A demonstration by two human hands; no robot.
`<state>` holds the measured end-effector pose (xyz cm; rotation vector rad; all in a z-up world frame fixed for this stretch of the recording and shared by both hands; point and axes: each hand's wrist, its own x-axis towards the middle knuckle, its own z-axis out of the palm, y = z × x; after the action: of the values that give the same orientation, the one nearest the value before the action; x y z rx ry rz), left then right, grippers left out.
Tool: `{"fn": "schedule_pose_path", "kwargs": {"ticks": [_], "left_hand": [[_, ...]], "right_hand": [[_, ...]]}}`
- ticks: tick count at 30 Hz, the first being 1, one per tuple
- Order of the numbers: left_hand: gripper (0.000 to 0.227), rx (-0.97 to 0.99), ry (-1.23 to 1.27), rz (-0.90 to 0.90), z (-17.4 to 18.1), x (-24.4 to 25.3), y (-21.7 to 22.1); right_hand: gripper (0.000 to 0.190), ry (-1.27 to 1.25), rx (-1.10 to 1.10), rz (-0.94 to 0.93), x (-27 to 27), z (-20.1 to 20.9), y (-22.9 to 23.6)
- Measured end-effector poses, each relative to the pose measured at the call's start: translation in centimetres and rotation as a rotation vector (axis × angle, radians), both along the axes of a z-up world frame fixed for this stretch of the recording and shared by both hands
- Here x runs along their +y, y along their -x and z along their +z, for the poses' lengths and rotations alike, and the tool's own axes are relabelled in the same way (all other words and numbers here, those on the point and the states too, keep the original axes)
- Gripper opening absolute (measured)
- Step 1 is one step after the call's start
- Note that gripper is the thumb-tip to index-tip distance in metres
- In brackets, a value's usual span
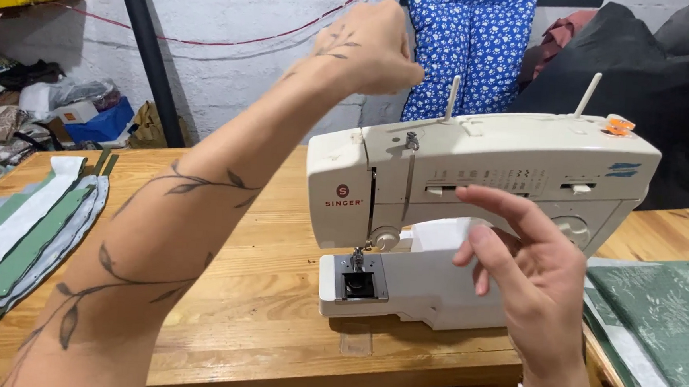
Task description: The person organizes fabric strips on a wooden table and then threads a green spool of thread through the guides and needle of a sewing machine.
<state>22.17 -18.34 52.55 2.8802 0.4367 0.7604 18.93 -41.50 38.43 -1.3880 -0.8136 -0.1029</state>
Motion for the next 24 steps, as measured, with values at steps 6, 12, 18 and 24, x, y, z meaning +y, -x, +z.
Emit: {"fn": "schedule_pose_path", "kwargs": {"ticks": [6, 12, 18, 24], "left_hand": [[0.020, 0.152, 0.136, -0.132, -0.3, 1.3, 2.4], [0.014, 0.240, 0.239, -0.113, -1.5, 2.3, 3.5], [0.023, 0.295, 0.439, -0.122, -3.2, 4.4, 3.6], [0.030, 0.238, 0.829, -0.128, -9.9, 9.1, 4.0]], "right_hand": [[0.016, 0.020, -0.097, -0.029, -0.5, -2.8, -0.4], [0.014, 0.343, 0.026, -0.073, 1.8, -6.2, -1.5], [0.017, 0.394, 0.155, -0.068, 2.9, -7.9, -1.4], [0.013, 0.392, 0.080, -0.085, 1.6, -9.9, -1.7]]}}
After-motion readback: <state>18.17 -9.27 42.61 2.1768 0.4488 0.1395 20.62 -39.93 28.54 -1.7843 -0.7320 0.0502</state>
